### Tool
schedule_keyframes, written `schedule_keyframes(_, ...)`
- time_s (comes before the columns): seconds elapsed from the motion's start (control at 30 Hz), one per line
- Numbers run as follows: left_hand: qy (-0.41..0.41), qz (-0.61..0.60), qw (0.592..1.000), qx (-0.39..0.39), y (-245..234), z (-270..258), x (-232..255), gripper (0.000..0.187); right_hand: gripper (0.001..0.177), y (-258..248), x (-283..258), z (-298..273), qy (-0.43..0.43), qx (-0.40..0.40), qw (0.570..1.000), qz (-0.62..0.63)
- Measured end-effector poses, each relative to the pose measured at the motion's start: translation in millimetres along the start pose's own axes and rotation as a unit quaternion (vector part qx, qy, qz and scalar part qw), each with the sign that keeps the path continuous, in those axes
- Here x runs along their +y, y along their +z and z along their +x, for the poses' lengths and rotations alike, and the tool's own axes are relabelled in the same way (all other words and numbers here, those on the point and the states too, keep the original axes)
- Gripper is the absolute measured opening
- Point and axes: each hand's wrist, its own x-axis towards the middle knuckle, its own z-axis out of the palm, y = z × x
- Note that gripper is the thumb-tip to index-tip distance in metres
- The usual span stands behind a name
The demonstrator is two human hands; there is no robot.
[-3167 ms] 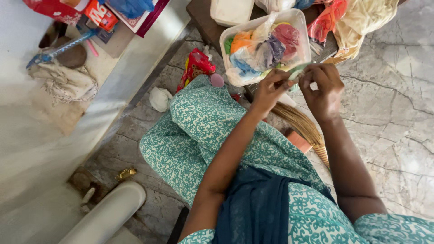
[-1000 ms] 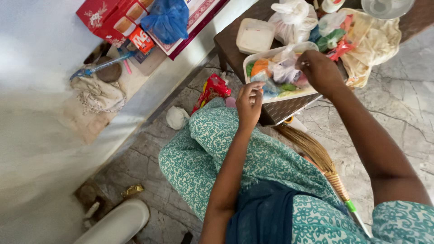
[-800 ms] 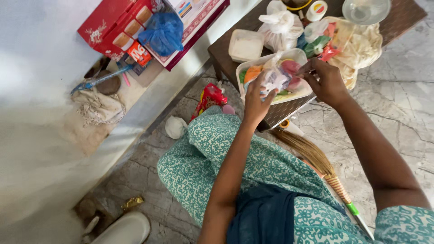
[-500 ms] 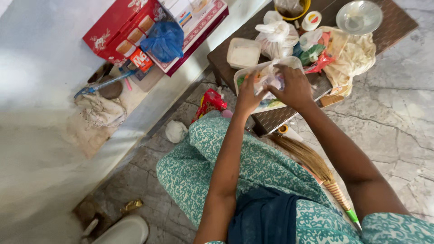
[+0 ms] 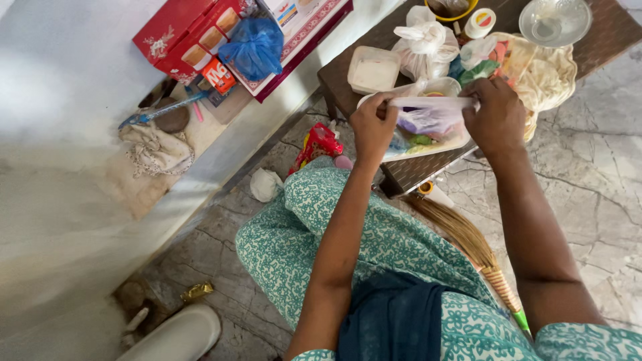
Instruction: The person sits on the floor and sorts small colorful items from a plastic container into separate plastic bags. They handle each item individually, place it into a bag, and set the bag aside. The person then wipes the inside of the container with a cloth.
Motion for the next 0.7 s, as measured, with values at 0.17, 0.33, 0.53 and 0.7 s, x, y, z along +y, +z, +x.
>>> schedule_keyframes(0.17,-0.019,-0.016,0.998,-0.060,-25,11,16,0.017,0.020,-32,-9,11,0.026,-0.033,0.999,0.020)
schedule_keyframes(0.33,-0.047,0.012,0.996,-0.081,-30,10,6,0.014,0.022,-44,-32,12,0.037,-0.085,0.987,0.130)
schedule_keyframes(0.53,-0.039,-0.118,0.983,-0.133,2,-1,5,0.015,0.046,-15,-61,1,-0.077,-0.144,0.947,0.278)
schedule_keyframes(0.7,0.004,-0.190,0.965,-0.178,-7,-9,-10,0.027,0.022,5,-53,5,-0.018,-0.164,0.958,0.233)
